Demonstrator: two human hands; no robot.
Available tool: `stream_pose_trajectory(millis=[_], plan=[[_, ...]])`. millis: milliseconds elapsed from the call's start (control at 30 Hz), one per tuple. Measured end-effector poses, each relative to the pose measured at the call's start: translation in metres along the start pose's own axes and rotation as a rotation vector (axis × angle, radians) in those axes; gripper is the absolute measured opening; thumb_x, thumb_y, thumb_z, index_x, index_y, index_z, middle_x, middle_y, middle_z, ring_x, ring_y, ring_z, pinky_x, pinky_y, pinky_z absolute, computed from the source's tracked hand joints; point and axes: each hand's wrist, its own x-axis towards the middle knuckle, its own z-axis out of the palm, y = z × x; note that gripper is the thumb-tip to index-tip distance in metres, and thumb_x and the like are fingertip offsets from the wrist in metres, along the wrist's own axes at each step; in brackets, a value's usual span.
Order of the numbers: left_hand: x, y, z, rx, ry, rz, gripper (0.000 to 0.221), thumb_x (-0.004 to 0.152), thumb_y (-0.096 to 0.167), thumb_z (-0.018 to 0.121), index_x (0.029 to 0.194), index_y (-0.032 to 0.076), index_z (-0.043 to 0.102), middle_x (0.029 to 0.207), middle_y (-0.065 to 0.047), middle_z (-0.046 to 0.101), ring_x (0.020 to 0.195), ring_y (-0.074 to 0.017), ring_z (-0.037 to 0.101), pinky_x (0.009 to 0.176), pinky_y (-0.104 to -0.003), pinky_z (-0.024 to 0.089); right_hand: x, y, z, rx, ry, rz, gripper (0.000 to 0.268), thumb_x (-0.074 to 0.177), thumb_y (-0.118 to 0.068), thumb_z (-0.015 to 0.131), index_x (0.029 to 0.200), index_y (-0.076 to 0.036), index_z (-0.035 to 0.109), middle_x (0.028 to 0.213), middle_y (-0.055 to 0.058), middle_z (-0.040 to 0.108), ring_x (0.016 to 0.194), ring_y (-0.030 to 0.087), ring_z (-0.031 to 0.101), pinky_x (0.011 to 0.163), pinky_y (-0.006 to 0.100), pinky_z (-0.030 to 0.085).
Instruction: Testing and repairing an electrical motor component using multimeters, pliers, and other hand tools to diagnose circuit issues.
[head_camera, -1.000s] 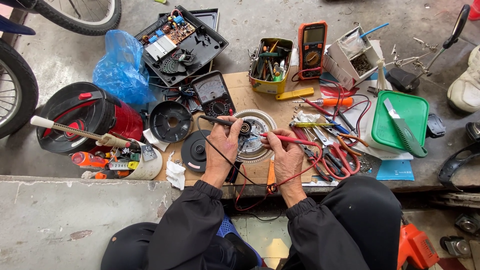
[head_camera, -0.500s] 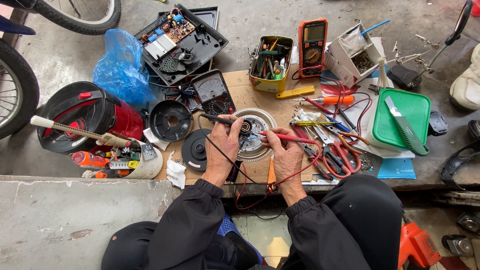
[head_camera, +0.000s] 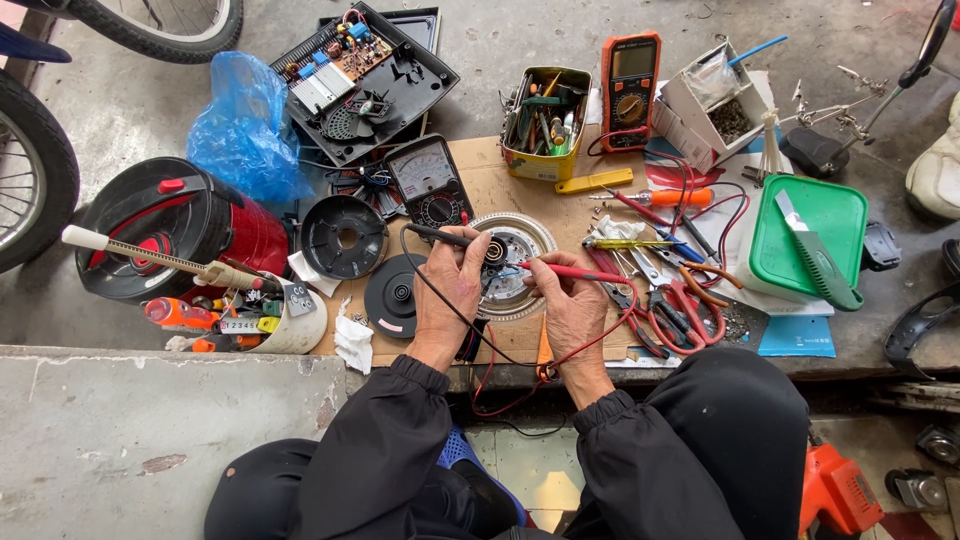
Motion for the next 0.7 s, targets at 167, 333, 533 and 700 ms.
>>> stream_pose_trajectory(millis=[167, 333, 533, 700], plan=[[0.0, 0.0, 0.0, -0.006, -0.002, -0.007, 0.024, 0.109, 0.049, 0.069, 0.112, 0.025, 0.072, 0.093, -0.014, 0.086, 0.107, -0.0429, 0.08, 0.093, -0.056, 0.061, 0.001, 0.003, 0.001, -0.024, 0.0, -0.013, 0.016, 0.1, -0.018, 0.087, 0.108, -0.006, 0.079, 0.081, 0.015, 0.082, 0.073, 0.014, 0.076, 0.073, 0.026, 0.063], [0.0, 0.002, -0.001, -0.015, -0.011, -0.013, 0.025, 0.108, 0.049, 0.069, 0.112, 0.025, 0.073, 0.093, -0.014, 0.086, 0.107, -0.0441, 0.081, 0.093, -0.056, 0.061, 0.001, 0.006, 0.003, -0.041, -0.001, -0.008, 0.014, 0.099, -0.018, 0.088, 0.108, -0.009, 0.081, 0.079, 0.012, 0.081, 0.069, 0.011, 0.07, 0.073, 0.026, 0.061], [0.0, 0.002, -0.002, 0.006, -0.015, -0.011, 0.025, 0.108, 0.05, 0.069, 0.112, 0.026, 0.073, 0.091, -0.013, 0.086, 0.106, -0.0428, 0.081, 0.092, -0.056, 0.061, 0.002, 0.008, 0.003, -0.082, -0.002, -0.017, 0.012, 0.099, -0.018, 0.088, 0.107, -0.011, 0.082, 0.078, 0.01, 0.081, 0.067, 0.01, 0.069, 0.072, 0.026, 0.06], [0.0, 0.003, -0.002, 0.002, -0.012, -0.017, 0.024, 0.108, 0.049, 0.07, 0.112, 0.026, 0.073, 0.09, -0.013, 0.086, 0.107, -0.0425, 0.081, 0.093, -0.055, 0.061, 0.002, 0.009, 0.003, -0.121, -0.008, -0.028, 0.013, 0.099, -0.02, 0.089, 0.108, -0.012, 0.083, 0.078, 0.01, 0.08, 0.07, 0.012, 0.068, 0.075, 0.028, 0.06]])
